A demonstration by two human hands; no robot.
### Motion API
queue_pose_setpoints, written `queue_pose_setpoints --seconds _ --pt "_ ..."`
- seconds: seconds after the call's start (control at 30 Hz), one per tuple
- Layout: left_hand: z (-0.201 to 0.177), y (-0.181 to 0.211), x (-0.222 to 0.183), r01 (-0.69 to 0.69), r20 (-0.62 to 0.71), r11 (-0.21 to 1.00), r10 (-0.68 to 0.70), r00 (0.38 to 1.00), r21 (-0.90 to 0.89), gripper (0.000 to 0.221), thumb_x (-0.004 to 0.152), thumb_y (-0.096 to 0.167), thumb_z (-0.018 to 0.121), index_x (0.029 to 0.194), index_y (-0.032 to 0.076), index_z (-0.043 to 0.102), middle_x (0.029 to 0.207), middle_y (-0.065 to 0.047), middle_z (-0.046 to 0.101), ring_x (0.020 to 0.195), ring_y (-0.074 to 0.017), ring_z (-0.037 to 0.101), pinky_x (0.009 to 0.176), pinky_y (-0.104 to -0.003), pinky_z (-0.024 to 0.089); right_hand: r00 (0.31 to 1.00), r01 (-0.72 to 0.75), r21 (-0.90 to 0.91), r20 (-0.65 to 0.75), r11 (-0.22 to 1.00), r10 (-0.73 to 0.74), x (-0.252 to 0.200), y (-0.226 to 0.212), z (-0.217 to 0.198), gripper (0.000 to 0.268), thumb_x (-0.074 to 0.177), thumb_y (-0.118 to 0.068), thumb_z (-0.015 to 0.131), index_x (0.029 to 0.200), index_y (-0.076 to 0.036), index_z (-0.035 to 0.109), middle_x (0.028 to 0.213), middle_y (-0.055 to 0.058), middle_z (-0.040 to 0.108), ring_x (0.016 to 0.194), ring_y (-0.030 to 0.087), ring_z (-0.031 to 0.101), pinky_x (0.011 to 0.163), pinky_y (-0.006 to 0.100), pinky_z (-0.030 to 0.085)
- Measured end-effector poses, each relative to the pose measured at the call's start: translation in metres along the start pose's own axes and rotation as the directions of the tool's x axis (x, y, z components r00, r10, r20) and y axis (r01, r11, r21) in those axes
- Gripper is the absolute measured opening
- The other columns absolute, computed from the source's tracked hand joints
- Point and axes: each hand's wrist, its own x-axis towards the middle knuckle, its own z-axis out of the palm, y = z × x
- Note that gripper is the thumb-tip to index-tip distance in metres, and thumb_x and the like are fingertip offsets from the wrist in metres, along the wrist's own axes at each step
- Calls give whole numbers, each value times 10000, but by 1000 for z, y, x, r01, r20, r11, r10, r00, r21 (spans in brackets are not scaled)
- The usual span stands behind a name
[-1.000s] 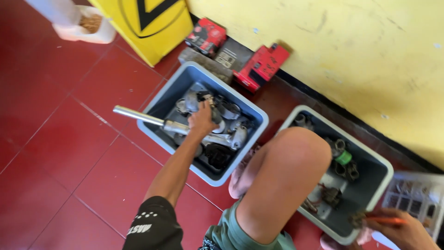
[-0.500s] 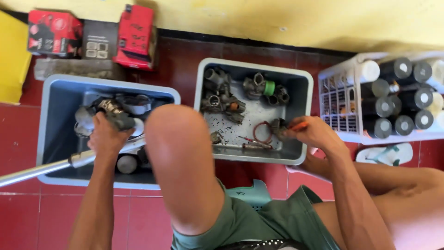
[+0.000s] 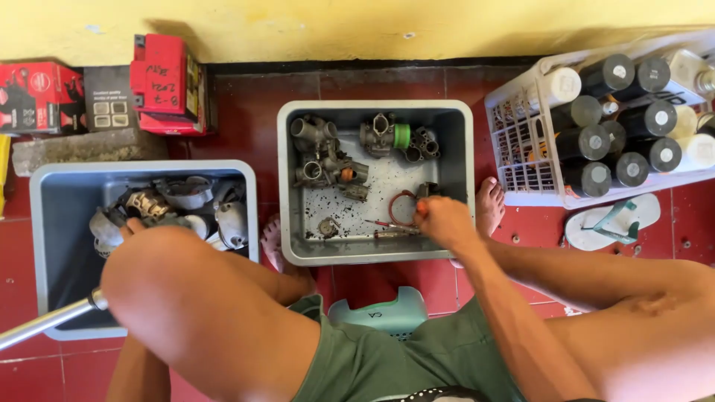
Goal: A person is cleaning and disassembling a motorcycle carburetor using a brush and a screwdriver while sitting on a low stool.
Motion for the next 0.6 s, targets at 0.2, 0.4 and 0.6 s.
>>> queue_pose_setpoints --seconds 0.2,0.4,0.6 --pt "15 -9 7 -74 -98 994 66 993 -83 547 914 249 720 1332 71 415 1389 -133 412 1014 -503 627 763 -664 490 990 122 -44 81 992 -118 -15 -15 22 214 796 -341 777 928 -173 791 954 55 751 921 291 755 850 434 588" --pt "-5 8 6 -135 -211 974 96 973 -180 657 877 295 837 1337 70 426 1328 -159 401 1026 -443 592 718 -648 481 984 128 5 124 992 -127 1 4 61 231 735 -205 775 945 -112 793 992 106 713 938 328 738 846 468 604" --pt "-97 67 -22 -182 -307 946 95 947 -267 771 839 343 953 1342 69 436 1267 -185 390 1039 -383 555 673 -632 472 970 188 21 151 982 -189 3 -8 64 202 817 -193 664 940 -50 739 1002 140 655 906 383 695 813 503 580"
